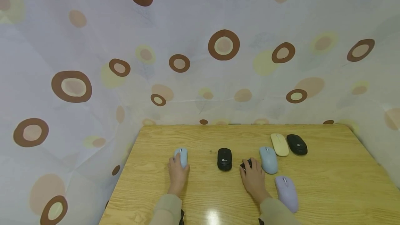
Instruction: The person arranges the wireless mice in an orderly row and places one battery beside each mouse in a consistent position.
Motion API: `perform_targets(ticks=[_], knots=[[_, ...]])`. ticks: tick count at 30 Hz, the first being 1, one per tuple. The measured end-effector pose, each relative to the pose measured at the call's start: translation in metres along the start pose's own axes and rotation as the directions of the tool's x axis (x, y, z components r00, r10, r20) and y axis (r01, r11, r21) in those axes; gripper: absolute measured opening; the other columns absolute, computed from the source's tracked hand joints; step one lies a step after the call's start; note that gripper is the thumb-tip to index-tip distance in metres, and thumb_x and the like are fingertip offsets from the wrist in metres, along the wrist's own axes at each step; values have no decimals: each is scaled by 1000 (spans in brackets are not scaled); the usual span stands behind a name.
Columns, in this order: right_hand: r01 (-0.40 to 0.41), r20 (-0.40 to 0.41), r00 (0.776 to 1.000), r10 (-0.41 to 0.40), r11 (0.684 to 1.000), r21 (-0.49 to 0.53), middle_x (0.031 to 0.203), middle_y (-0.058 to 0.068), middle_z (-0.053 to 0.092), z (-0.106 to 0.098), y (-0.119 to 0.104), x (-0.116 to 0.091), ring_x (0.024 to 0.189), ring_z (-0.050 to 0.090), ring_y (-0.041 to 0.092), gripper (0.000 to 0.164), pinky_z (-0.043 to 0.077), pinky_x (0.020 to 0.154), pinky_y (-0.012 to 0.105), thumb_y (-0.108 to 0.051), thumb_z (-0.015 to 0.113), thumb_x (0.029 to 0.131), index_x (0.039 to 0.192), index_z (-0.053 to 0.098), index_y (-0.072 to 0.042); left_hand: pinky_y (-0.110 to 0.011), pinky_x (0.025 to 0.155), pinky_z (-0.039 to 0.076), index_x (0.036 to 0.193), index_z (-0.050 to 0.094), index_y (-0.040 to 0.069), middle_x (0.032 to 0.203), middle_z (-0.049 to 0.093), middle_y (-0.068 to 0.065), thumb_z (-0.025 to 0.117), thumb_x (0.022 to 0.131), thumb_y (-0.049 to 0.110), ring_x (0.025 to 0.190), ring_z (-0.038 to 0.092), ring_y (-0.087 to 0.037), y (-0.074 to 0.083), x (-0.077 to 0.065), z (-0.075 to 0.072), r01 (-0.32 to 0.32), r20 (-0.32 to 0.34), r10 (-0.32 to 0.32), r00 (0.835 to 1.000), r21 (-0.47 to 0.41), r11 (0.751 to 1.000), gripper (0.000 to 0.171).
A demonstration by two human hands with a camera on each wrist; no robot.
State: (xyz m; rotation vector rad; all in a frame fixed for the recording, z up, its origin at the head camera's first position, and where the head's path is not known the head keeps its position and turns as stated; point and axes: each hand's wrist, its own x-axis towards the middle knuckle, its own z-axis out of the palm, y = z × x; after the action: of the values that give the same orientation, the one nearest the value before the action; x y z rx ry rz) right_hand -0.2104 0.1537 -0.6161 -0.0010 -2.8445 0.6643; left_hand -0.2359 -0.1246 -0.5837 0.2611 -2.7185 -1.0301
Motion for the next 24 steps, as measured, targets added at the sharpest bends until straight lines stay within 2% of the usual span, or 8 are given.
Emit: perform_targets(ticks=[4,11,18,24], knots=[[-4,-4,1000,4,1000,-12,131,24,35,1,1,2,121,29,41,37,30,86,60,-27,51,92,123,49,-8,-49,81,42,130,44,2,119,41,-25,70,79,14,103,43,-39,0,0,0,1,2,-1,1000,-1,1000,59],[-17,51,999,18,1000,-14,134,24,32,0,1,3,124,26,41,41,28,88,60,-32,46,94,127,47,-8,-49,80,43,130,43,2,119,40,-25,70,79,13,103,43,-39,1,0,0,10,5,-10,1000,-5,1000,59],[-25,57,998,25,1000,5,134,23,34,-4,-2,3,123,28,41,42,28,89,60,-34,48,93,126,49,-9,-49,81,42,130,43,2,119,40,-25,69,79,12,103,42,-39,2,-1,-1,2,-6,-2,1000,-22,1000,58],[-41,97,995,39,999,14,136,23,32,-6,-2,4,125,25,40,45,26,91,61,-36,46,93,128,47,-9,-49,80,42,130,43,2,120,40,-25,68,80,13,103,42,-38,3,-2,-2,2,-1,-2,1000,-28,1000,57]])
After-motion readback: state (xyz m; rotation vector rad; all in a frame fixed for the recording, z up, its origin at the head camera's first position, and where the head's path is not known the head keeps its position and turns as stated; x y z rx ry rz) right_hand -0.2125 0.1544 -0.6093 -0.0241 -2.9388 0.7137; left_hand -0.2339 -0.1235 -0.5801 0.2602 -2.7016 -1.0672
